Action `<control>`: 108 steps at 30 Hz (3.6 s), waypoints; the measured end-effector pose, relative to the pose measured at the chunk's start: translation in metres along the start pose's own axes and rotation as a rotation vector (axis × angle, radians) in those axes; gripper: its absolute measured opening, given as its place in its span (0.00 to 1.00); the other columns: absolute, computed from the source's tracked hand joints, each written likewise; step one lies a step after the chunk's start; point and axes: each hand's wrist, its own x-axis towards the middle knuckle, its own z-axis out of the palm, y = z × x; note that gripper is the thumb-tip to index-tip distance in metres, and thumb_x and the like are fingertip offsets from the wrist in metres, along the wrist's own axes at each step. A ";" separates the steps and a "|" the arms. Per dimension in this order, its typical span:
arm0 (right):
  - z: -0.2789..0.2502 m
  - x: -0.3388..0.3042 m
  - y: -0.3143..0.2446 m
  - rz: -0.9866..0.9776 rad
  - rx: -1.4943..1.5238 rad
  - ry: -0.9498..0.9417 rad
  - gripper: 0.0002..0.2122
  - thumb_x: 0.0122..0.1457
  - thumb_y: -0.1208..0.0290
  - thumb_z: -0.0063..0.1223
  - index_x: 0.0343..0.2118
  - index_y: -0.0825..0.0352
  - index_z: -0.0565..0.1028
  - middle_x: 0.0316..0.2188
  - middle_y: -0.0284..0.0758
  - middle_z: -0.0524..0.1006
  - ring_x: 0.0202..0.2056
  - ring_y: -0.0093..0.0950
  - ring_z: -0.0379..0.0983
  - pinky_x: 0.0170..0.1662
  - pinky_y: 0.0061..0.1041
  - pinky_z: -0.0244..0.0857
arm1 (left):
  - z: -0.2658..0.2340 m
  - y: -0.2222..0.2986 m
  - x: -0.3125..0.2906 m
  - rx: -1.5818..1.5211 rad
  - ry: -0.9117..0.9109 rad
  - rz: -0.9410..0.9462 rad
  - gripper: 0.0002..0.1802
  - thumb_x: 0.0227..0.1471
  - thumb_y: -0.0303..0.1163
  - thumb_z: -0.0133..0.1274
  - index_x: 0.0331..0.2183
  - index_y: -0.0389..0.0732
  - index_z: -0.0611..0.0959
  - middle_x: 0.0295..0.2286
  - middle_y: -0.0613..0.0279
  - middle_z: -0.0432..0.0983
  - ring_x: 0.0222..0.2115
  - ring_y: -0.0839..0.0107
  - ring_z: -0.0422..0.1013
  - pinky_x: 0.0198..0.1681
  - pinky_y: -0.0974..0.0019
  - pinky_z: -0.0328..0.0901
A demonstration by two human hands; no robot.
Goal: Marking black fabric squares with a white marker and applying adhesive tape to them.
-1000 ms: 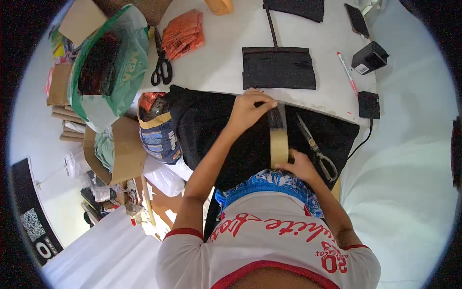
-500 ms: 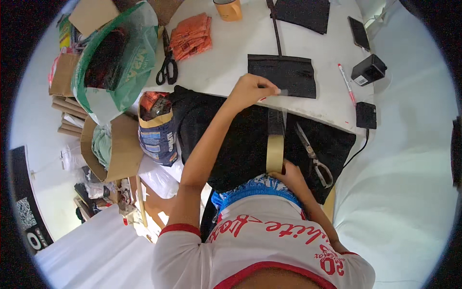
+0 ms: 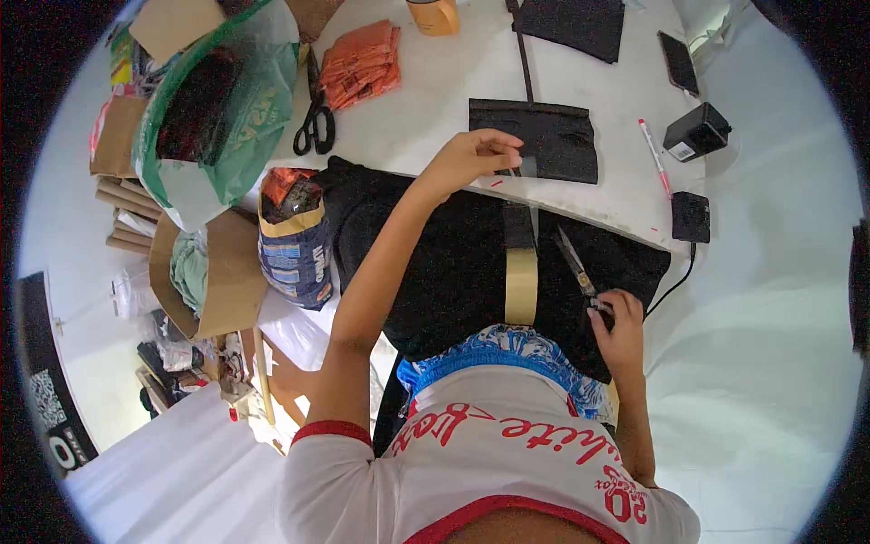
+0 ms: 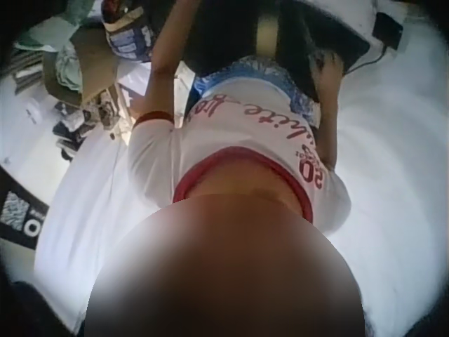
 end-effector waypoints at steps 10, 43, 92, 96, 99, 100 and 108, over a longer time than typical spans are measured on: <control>-0.003 -0.009 0.005 0.092 -0.559 -0.350 0.18 0.42 0.65 0.61 0.34 0.71 0.72 0.36 0.43 0.72 0.42 0.40 0.65 0.44 0.34 0.62 | 0.002 0.001 0.003 0.046 0.023 0.062 0.17 0.46 0.33 0.59 0.40 0.38 0.79 0.34 0.65 0.76 0.34 0.77 0.70 0.40 0.73 0.64; -0.106 0.109 0.048 -0.234 0.005 -0.716 0.30 0.34 0.65 0.69 0.42 0.68 0.69 0.41 0.38 0.70 0.44 0.34 0.66 0.47 0.28 0.61 | 0.002 0.008 0.003 0.087 0.024 0.185 0.17 0.42 0.33 0.63 0.36 0.37 0.81 0.27 0.67 0.75 0.28 0.80 0.69 0.33 0.75 0.64; -0.003 -0.031 0.012 0.124 -0.290 -0.067 0.23 0.44 0.74 0.59 0.44 0.71 0.65 0.41 0.49 0.66 0.41 0.46 0.65 0.46 0.36 0.60 | -0.011 0.033 0.023 0.082 0.074 0.110 0.11 0.43 0.33 0.61 0.27 0.35 0.83 0.28 0.63 0.79 0.31 0.76 0.72 0.39 0.73 0.64; -0.002 -0.032 0.028 0.082 -0.171 -0.119 0.27 0.39 0.73 0.64 0.44 0.71 0.65 0.40 0.48 0.67 0.41 0.46 0.64 0.46 0.37 0.61 | -0.003 0.041 0.030 0.086 0.014 0.106 0.12 0.43 0.36 0.61 0.29 0.38 0.83 0.27 0.65 0.77 0.31 0.77 0.70 0.41 0.72 0.62; -0.013 -0.031 0.038 0.031 -0.101 -0.150 0.29 0.36 0.71 0.67 0.43 0.72 0.65 0.39 0.48 0.67 0.42 0.45 0.65 0.46 0.35 0.61 | 0.000 0.036 0.032 0.117 -0.024 0.127 0.10 0.44 0.34 0.60 0.29 0.38 0.83 0.27 0.65 0.77 0.31 0.77 0.70 0.41 0.72 0.63; -0.021 -0.026 0.048 -0.032 -0.065 -0.123 0.30 0.34 0.70 0.68 0.42 0.72 0.65 0.39 0.47 0.67 0.42 0.43 0.65 0.47 0.34 0.61 | -0.002 0.040 0.034 0.131 -0.040 0.134 0.10 0.44 0.32 0.60 0.30 0.37 0.83 0.27 0.64 0.78 0.32 0.77 0.71 0.41 0.72 0.63; -0.123 0.014 0.082 -0.112 0.167 -0.475 0.31 0.31 0.71 0.70 0.41 0.70 0.67 0.37 0.37 0.67 0.40 0.32 0.65 0.44 0.27 0.60 | 0.004 0.051 0.028 0.119 -0.092 0.127 0.09 0.45 0.30 0.59 0.29 0.34 0.82 0.28 0.62 0.78 0.31 0.77 0.72 0.39 0.73 0.64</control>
